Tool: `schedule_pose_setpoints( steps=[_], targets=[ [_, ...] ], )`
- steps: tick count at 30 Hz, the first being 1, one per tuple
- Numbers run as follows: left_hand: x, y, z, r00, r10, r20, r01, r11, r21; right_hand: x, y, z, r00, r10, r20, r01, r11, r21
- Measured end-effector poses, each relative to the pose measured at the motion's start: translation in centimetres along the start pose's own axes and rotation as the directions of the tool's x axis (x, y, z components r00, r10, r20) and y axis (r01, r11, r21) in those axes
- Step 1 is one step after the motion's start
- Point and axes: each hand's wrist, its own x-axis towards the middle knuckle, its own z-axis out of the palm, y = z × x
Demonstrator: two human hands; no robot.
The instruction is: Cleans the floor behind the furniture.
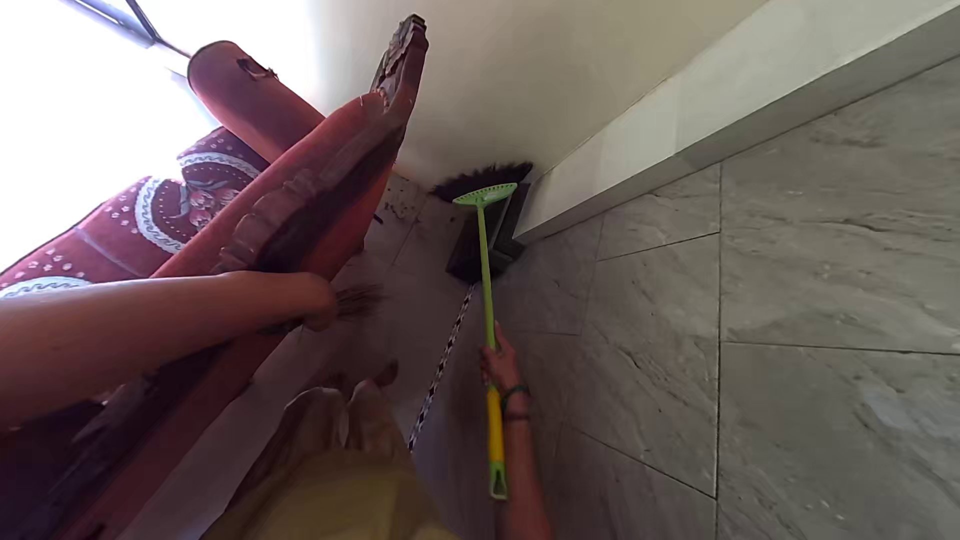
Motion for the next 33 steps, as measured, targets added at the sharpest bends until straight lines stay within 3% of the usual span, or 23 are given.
schedule_pose_setpoints(
  steps=[4, 7, 14, 18, 20, 26, 33],
  targets=[
    [0.4, 0.0, -0.1, 0.999, 0.031, 0.013, -0.032, 0.999, 0.038, 1.6, 3.9, 2.4, 0.997, 0.075, -0.014, -0.076, 0.973, -0.216],
    [-0.2, 0.1, -0.6, 0.999, -0.003, 0.032, 0.002, 1.000, 0.026, -2.2, 7.4, 1.9, 0.992, 0.107, 0.069, -0.081, 0.949, -0.304],
    [-1.5, 0.8, -1.0, 0.998, -0.063, 0.014, 0.062, 0.998, 0.013, -10.1, 18.6, 7.8, 0.927, 0.316, 0.203, -0.233, 0.907, -0.350],
    [-1.9, 0.9, -1.0, 0.998, -0.064, 0.003, 0.064, 0.998, 0.013, -10.3, 22.8, 8.0, 0.899, 0.384, 0.213, -0.089, 0.635, -0.768],
    [-1.3, 0.9, -0.9, 0.998, -0.064, 0.009, 0.064, 0.997, 0.047, -10.3, 21.5, 7.8, 0.896, 0.418, 0.152, -0.106, 0.533, -0.839],
    [-0.3, 1.1, -0.8, 1.000, -0.025, 0.002, 0.024, 0.983, 0.183, -11.6, 11.8, 5.8, 0.939, 0.342, -0.039, -0.195, 0.435, -0.879],
    [-0.8, 1.3, -1.2, 1.000, -0.004, -0.001, 0.005, 0.992, 0.128, -9.6, 13.6, 3.0, 0.982, 0.039, -0.184, -0.184, 0.398, -0.899]
  ],
)
